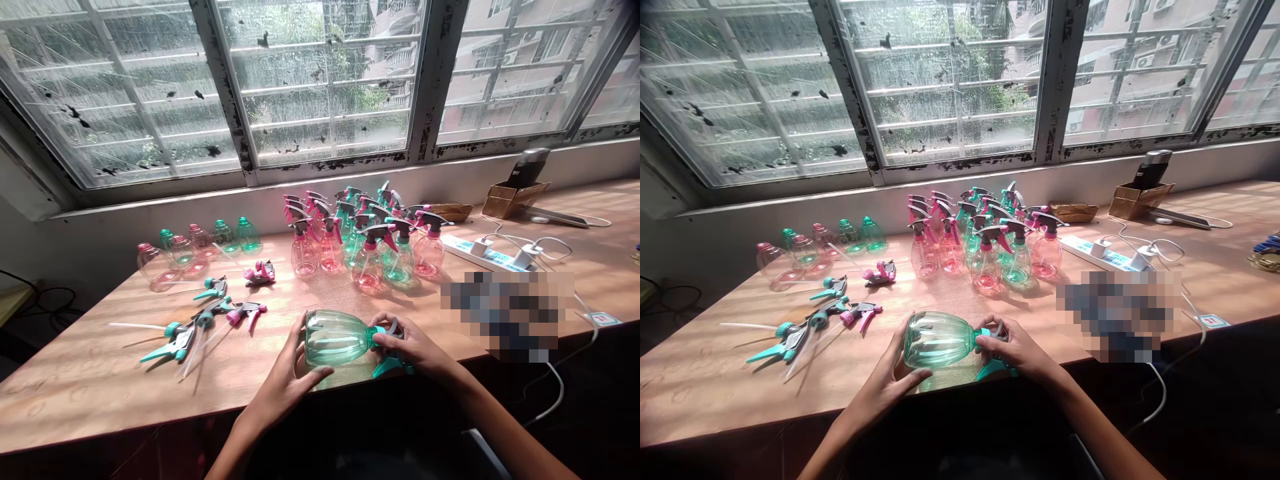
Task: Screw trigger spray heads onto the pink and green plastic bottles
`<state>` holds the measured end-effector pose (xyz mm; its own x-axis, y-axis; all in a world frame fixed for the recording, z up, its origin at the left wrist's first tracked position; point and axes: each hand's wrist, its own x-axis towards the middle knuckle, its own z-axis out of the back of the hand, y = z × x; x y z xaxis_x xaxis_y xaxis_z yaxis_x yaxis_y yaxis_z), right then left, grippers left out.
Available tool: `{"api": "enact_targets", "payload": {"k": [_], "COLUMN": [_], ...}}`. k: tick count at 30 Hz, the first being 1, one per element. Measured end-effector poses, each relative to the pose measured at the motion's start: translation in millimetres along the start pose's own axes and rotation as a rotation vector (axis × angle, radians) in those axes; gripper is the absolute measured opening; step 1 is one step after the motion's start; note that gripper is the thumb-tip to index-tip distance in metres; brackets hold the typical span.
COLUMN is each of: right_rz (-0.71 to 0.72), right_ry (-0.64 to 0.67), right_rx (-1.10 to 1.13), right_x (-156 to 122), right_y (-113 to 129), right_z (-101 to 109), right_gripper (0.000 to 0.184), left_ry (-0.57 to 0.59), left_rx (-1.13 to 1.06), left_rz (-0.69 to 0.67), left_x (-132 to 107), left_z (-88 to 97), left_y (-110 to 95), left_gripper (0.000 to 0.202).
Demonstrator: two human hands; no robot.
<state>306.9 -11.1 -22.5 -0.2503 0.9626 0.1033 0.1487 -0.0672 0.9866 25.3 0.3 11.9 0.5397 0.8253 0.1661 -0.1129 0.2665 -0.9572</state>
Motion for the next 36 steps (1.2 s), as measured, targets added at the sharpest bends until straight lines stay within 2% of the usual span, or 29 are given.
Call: {"api": "enact_targets", "payload": {"k": [4,7,10,12,16,19,22,25,28,32,36], "right_rz": [-0.005,-0.009,-0.017,-0.023,-0.026,-0.025,-0.024,-0.025,-0.026,-0.025,-0.017], "right_ry": [-0.006,0.006,0.000,-0.007,-0.008,-0.021,-0.020,-0.030,-0.034,-0.050,-0.067], "right_rx": [0.002,-0.004,-0.008,-0.010,-0.003,0.006,0.005,0.001,-0.007,-0.013,-0.016], "right_x": [-0.3,-0.6,-1.0,-1.5,-2.4,-2.7,-2.4,-2.3,-2.8,-2.8,-1.4], "right_y": [-0.6,0.1,2.2,3.4,3.2,2.3,2.7,4.7,6.6,5.5,1.6], "right_z": [0.4,-0.7,-2.6,-3.5,-3.5,-2.7,-2.6,-3.9,-5.4,-5.6,-4.0], "right_gripper": [0.034,0.035,0.034,0.034,0.034,0.033,0.034,0.035,0.036,0.037,0.037], "left_ry": [-0.046,-0.046,-0.047,-0.049,-0.035,-0.042,-0.058,-0.054,-0.044,-0.065,-0.055], "left_rx": [0.024,-0.006,0.001,-0.006,0.057,0.159,0.165,0.108,0.068,0.185,0.249], "left_rz": [-0.083,-0.074,-0.035,-0.004,-0.017,-0.076,-0.115,-0.101,-0.045,-0.054,-0.106], "left_x": [1.1,2.0,1.6,0.7,-0.7,-0.6,-0.6,-1.5,-2.4,-1.9,-1.7], "left_z": [3.5,4.6,3.2,2.0,2.5,4.5,4.8,2.9,1.5,4.2,8.6], "left_y": [16.0,24.2,18.3,9.4,-1.4,3.6,12.2,13.5,6.2,1.1,13.3], "left_gripper": [0.083,0.083,0.101,0.105,0.092,0.086,0.077,0.084,0.093,0.085,0.081]}}
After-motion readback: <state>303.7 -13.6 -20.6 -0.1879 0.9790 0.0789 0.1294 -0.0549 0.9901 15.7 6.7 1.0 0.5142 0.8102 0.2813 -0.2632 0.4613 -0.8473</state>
